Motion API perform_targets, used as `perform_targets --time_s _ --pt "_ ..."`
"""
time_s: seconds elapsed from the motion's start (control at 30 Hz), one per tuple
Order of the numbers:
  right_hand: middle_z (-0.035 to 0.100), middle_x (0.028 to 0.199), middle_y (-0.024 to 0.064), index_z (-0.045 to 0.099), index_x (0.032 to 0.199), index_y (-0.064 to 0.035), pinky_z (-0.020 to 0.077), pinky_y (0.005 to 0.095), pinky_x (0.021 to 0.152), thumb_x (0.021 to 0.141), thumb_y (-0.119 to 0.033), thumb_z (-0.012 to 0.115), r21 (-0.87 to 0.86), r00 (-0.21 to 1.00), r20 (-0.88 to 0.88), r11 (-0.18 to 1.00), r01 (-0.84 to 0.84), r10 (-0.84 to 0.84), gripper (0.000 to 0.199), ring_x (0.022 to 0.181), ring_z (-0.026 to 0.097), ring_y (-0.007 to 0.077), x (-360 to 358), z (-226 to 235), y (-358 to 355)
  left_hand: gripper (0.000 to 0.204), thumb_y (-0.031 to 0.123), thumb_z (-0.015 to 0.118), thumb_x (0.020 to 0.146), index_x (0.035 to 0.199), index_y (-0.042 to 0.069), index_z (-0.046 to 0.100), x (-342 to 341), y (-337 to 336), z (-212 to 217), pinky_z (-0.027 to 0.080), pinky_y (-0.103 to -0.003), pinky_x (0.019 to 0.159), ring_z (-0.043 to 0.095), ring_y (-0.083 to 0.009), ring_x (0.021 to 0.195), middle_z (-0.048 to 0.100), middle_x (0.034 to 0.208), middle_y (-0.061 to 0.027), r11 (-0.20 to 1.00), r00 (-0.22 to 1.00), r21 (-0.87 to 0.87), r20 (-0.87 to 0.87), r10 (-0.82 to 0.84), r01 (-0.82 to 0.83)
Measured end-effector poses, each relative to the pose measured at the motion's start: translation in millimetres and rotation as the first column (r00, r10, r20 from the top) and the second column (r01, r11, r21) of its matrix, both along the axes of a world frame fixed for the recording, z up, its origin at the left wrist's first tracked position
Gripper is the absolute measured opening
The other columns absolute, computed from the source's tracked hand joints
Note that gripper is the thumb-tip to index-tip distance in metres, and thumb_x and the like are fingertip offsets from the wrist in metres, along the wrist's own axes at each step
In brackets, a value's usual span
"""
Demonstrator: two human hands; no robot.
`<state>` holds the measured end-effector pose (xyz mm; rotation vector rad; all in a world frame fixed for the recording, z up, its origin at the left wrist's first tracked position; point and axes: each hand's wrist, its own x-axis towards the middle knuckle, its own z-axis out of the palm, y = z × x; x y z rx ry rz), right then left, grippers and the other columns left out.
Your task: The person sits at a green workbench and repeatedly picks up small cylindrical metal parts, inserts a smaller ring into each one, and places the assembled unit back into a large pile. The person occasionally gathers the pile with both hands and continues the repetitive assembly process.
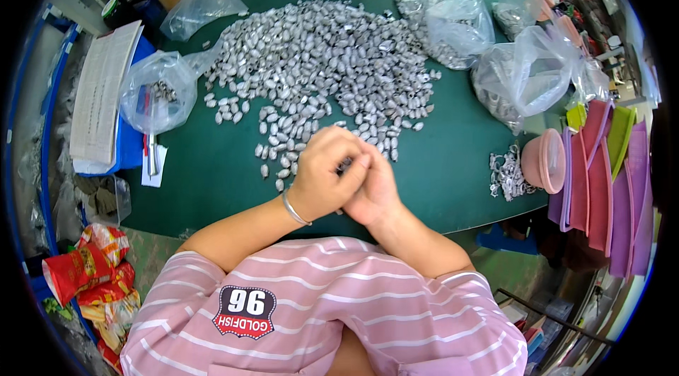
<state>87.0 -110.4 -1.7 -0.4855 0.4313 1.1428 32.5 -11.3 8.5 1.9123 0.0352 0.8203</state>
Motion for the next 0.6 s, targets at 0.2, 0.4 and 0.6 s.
perform_targets --time_s 0.2,0.4,0.6 --pt "0.059 0.099 0.0057 0.058 0.096 -0.0094 0.0465 0.0334 0.085 0.091 -0.032 0.048 0.007 0.983 0.123 0.991 0.133 -0.133 0.025 0.091 0.057 0.0196 8.3 24.9 10.0 0.011 0.002 0.063 0.073 0.084 0.006 0.061 13.3 -5.8 26.8 0.041 -0.043 0.091 0.059 -0.0258 0.088 0.062 0.09 -0.008 0.932 0.989 0.35 0.14 0.046 -0.093" --pt "0.059 0.093 0.0087 0.057 0.088 -0.0118 0.0429 0.0263 0.045 0.081 -0.022 0.052 0.281 0.934 0.007 0.897 0.341 -0.357 0.014 0.074 0.059 0.0215 113.0 39.4 -1.5 0.013 -0.006 0.056 0.079 0.09 -0.002 0.06 -9.3 13.6 24.1 0.045 -0.033 0.082 0.058 -0.0235 0.091 0.06 0.095 -0.0134 0.998 0.996 0.029 0.07 0.055 -0.057" --pt "0.054 0.076 0.0077 0.052 0.088 -0.0072 0.0494 0.0302 0.056 0.083 -0.017 0.051 -0.027 0.469 0.56 0.551 0.834 -0.683 0.011 0.068 0.057 0.0189 296.3 58.3 -7.5 0.01 -0.007 0.058 0.078 0.085 -0.001 0.061 -48.0 26.5 6.2 0.046 -0.027 0.071 0.059 -0.0189 0.078 0.061 0.087 -0.0119 0.963 0.978 -0.173 -0.075 0.196 -0.206"
